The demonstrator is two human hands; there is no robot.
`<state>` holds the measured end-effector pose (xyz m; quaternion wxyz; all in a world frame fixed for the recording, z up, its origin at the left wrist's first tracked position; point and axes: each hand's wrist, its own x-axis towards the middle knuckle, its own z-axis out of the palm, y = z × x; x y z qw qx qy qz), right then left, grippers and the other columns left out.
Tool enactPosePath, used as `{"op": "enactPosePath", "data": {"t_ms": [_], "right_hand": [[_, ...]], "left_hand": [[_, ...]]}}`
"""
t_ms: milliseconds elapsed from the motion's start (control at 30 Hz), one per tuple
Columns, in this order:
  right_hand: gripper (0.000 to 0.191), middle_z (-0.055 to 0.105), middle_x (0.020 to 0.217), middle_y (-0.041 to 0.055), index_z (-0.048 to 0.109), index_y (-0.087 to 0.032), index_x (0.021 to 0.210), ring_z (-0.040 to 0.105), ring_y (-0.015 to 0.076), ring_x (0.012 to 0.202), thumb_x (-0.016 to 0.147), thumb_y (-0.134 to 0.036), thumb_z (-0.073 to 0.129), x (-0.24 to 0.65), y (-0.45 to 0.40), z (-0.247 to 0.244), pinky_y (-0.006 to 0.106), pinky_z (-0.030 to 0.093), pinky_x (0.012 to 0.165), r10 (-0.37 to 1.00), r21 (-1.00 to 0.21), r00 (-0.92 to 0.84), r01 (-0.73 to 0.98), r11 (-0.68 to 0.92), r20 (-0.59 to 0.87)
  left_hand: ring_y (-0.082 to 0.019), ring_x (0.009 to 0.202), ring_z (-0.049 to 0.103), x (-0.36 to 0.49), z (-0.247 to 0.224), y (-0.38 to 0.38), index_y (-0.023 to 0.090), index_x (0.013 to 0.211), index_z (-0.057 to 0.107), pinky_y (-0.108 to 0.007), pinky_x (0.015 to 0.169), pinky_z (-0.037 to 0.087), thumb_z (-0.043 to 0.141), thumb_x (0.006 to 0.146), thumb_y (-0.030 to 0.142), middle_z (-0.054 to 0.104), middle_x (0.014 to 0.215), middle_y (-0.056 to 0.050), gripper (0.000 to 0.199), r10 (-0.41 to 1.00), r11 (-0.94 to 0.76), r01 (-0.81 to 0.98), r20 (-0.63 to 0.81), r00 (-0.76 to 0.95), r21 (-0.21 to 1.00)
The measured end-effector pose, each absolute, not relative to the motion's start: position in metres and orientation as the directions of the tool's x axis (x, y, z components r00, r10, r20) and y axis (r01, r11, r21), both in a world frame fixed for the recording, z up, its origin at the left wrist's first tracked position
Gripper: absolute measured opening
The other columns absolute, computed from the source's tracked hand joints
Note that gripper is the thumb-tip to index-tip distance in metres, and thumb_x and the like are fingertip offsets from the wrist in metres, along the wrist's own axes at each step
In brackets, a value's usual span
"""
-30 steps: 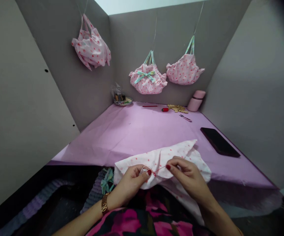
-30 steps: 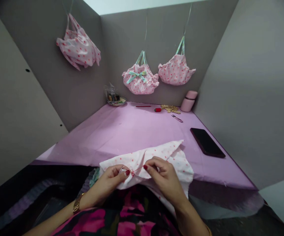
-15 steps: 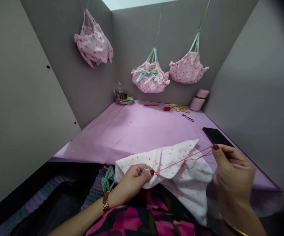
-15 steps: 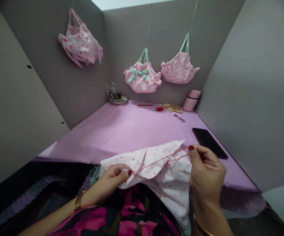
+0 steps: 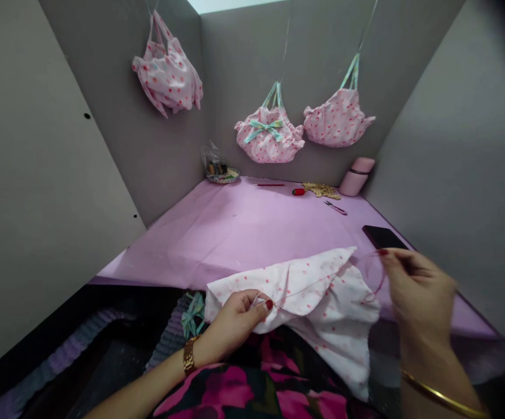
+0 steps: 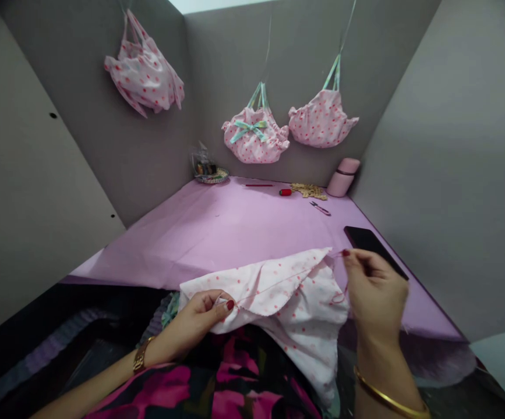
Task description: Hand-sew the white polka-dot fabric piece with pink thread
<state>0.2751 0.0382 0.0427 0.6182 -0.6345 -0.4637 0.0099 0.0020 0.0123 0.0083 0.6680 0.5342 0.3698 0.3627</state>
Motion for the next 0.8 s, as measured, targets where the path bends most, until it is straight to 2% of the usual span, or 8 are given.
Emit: {"op": "enactPosePath", "data": {"t_ms": [100, 167, 233, 333, 433, 567, 733, 800], "right_hand": [[0.028, 0.055, 0.064, 0.0001, 0.062, -0.018, 0.097, 0.047, 0.013, 0.053, 0.078, -0.036, 0.056, 0.259, 0.033, 0.036, 0.026, 0.036, 0.052, 0.791, -0.689, 0.375, 0.72, 0.08, 0.484], [0.027, 0.057, 0.07, 0.0016, 0.061, -0.017, 0.101, 0.05, 0.0132, 0.059, 0.08, -0.034, 0.052, 0.234, 0.023, 0.033, 0.025, 0.039, 0.055, 0.876, -0.731, 0.232, 0.659, 0.178, 0.423], [0.022, 0.058, 0.07, 0.0019, 0.062, -0.017, 0.095, 0.05, 0.0129, 0.06, 0.081, -0.03, 0.051, 0.205, 0.011, 0.032, 0.024, 0.039, 0.055, 0.949, -0.785, -0.03, 0.555, 0.276, 0.312], [0.011, 0.055, 0.063, 0.0, 0.063, -0.017, 0.082, 0.049, 0.0118, 0.058, 0.08, -0.023, 0.054, 0.174, -0.003, 0.032, 0.022, 0.037, 0.054, 0.926, -0.79, -0.312, 0.503, 0.352, 0.214], [0.019, 0.056, 0.065, 0.001, 0.06, -0.016, 0.071, 0.05, 0.0116, 0.061, 0.085, -0.022, 0.048, 0.167, -0.008, 0.033, 0.023, 0.036, 0.057, 0.917, -0.799, -0.325, 0.476, 0.368, 0.229], [0.022, 0.055, 0.064, 0.0006, 0.059, -0.016, 0.071, 0.05, 0.0116, 0.06, 0.087, -0.025, 0.048, 0.172, -0.009, 0.031, 0.023, 0.035, 0.057, 0.923, -0.798, -0.287, 0.477, 0.368, 0.255], [0.023, 0.052, 0.061, 0.0, 0.058, -0.016, 0.069, 0.046, 0.0115, 0.057, 0.086, -0.028, 0.049, 0.171, -0.007, 0.024, 0.023, 0.034, 0.053, 0.947, -0.809, -0.248, 0.502, 0.306, 0.205], [0.018, 0.05, 0.061, -0.0009, 0.058, -0.017, 0.081, 0.046, 0.0119, 0.056, 0.086, -0.031, 0.048, 0.171, -0.007, 0.021, 0.023, 0.034, 0.052, 0.956, -0.823, -0.224, 0.493, 0.28, 0.191]], "left_hand": [[-0.007, 0.053, 0.029, 0.002, 0.008, 0.012, 0.013, 0.073, 0.056, -0.021, 0.049, 0.02, 0.057, 0.078, 0.04, 0.04, 0.059, 0.004, 0.027, 0.891, 0.17, -0.1, -0.11, 0.44, 0.98], [-0.007, 0.053, 0.031, 0.002, 0.008, 0.012, 0.013, 0.073, 0.058, -0.02, 0.049, 0.021, 0.058, 0.077, 0.04, 0.041, 0.06, 0.004, 0.027, 0.896, 0.176, -0.096, -0.119, 0.428, 0.98], [-0.007, 0.053, 0.033, 0.002, 0.009, 0.012, 0.013, 0.073, 0.059, -0.02, 0.049, 0.023, 0.059, 0.076, 0.04, 0.044, 0.06, 0.004, 0.028, 0.895, 0.183, -0.097, -0.125, 0.429, 0.978], [-0.008, 0.053, 0.038, 0.001, 0.011, 0.011, 0.013, 0.071, 0.06, -0.02, 0.05, 0.026, 0.06, 0.075, 0.041, 0.049, 0.06, 0.002, 0.028, 0.893, 0.185, -0.111, -0.12, 0.434, 0.976], [-0.008, 0.053, 0.041, 0.0, 0.014, 0.012, 0.013, 0.072, 0.063, -0.02, 0.05, 0.028, 0.061, 0.074, 0.04, 0.053, 0.061, 0.001, 0.027, 0.907, 0.166, -0.111, -0.107, 0.406, 0.98], [-0.01, 0.06, 0.045, 0.0, 0.014, 0.012, 0.014, 0.068, 0.066, -0.021, 0.055, 0.032, 0.065, 0.072, 0.036, 0.057, 0.066, -0.001, 0.022, 0.945, 0.08, -0.087, -0.048, 0.322, 0.993], [-0.008, 0.051, 0.041, 0.001, 0.012, 0.011, 0.013, 0.067, 0.065, -0.02, 0.05, 0.028, 0.066, 0.07, 0.039, 0.055, 0.058, 0.001, 0.026, 0.925, 0.221, -0.153, -0.157, 0.345, 0.963], [-0.007, 0.05, 0.04, 0.001, 0.011, 0.011, 0.013, 0.067, 0.065, -0.02, 0.05, 0.028, 0.066, 0.07, 0.04, 0.055, 0.057, 0.002, 0.027, 0.92, 0.237, -0.177, -0.162, 0.358, 0.955]]}}
